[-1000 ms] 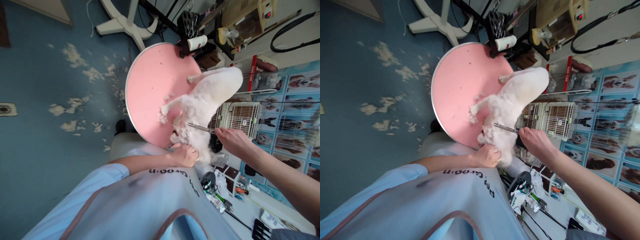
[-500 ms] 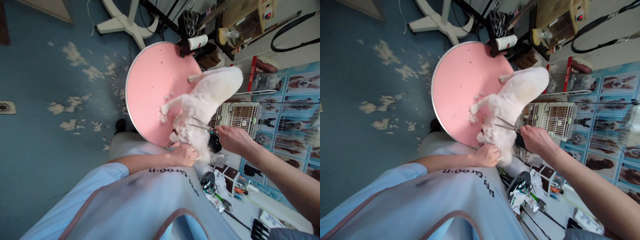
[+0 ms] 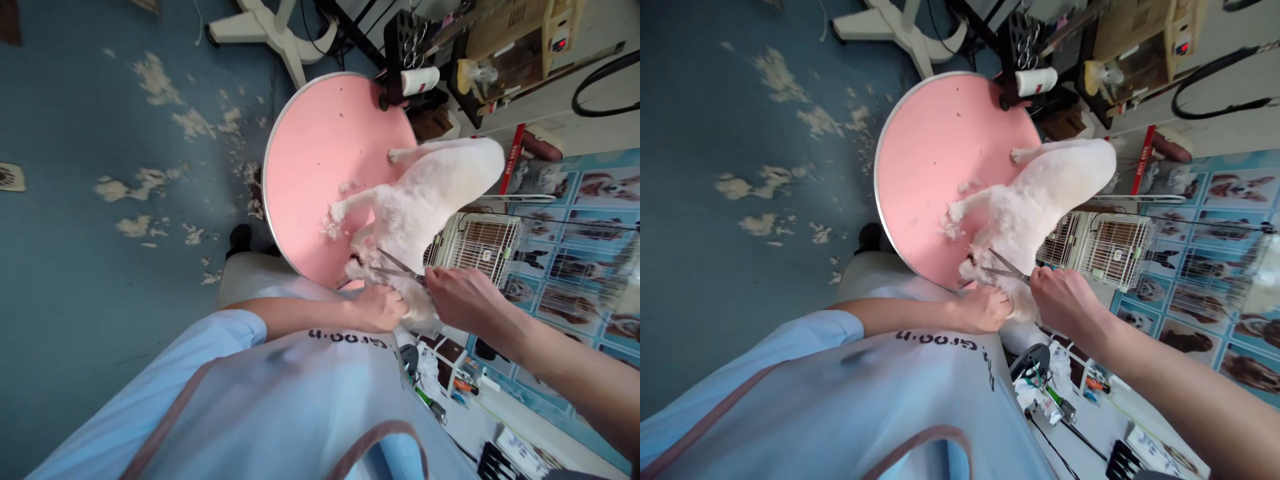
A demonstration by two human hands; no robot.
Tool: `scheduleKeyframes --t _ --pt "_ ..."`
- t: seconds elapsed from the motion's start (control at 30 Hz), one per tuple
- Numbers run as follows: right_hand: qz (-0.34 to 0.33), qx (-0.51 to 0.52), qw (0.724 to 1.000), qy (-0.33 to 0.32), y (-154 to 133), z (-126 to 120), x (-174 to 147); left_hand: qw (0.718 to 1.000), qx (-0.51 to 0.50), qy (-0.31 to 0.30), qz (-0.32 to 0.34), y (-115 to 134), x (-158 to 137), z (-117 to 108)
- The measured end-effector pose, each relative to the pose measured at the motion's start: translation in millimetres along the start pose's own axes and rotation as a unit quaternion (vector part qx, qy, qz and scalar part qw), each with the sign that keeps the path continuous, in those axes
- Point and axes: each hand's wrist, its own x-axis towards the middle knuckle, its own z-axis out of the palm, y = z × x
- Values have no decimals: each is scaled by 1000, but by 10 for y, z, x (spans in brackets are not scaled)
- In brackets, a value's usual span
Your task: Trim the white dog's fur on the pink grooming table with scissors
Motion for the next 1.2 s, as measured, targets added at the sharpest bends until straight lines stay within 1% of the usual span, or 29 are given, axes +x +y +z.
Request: scheduleKeyframes --t 0.13,0.27,0.53,0.67,0.77,0.87,1.07,1.2 --pt "16 -21 999 -25 12 -48 16 1000 1 4 -2 -4 7 24" --pt "19 -25 999 -12 51 -25 26 1000 9 1 -6 -13 13 48" --pt "17 16 1000 -5 90 -9 84 999 5 -26 -18 -7 28 19" --pt "20 8 1000 -21 115 -4 87 1000 7 -11 -24 -2 21 16" --pt "20 0 1000 -2 128 24 83 1000 7 0 -19 -6 21 26" --pt "24 -9 1000 16 131 50 86 1000 2 -2 -17 -13 32 36" --pt "23 -15 1000 1 129 42 73 1000 0 -14 -11 -15 49 24" --pt "26 -15 999 23 127 29 83 1000 0 -22 -16 -9 46 22"
